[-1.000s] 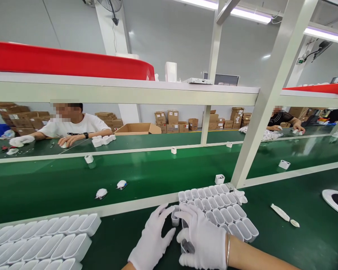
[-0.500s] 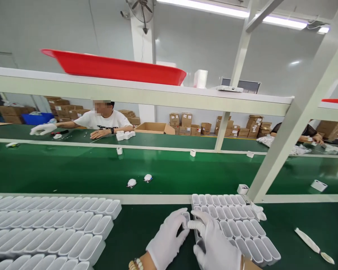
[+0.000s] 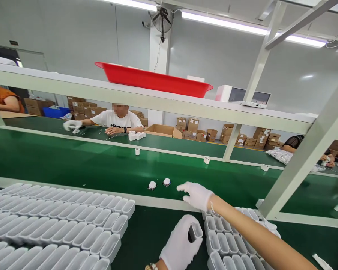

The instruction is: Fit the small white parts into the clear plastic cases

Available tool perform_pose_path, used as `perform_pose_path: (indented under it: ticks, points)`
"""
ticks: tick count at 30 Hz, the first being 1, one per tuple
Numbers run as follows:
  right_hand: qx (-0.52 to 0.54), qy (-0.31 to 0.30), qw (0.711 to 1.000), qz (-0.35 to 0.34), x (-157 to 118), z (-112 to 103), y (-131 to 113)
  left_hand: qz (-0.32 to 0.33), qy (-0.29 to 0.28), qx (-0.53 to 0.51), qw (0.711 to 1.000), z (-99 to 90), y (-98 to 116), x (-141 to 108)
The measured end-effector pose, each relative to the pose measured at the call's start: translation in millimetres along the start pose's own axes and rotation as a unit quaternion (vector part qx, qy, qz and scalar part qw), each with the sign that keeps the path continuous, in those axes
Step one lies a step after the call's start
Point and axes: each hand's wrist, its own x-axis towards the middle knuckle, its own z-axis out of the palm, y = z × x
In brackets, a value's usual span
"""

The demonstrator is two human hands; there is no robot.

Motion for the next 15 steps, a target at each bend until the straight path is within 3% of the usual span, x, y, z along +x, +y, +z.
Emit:
perform_pose_path:
  ticks: [4,8,12,15]
  points:
    - [0.042,-0.037,0.998,0.009,84,9,14,0.072,0.029,-0.126,0.989,0.9,-1,3]
    - [0.096,-0.062,0.993,0.010,123,24,24,0.081,0.033,-0.180,0.980,0.8,-3,8]
    - [0.187,-0.047,0.981,0.022,114,26,36,0.057,0.052,-0.157,0.985,-4.0,-4,7]
    - [0.277,0.003,0.961,0.024,73,15,49,0.039,0.064,-0.160,0.984,-7.8,-3,4]
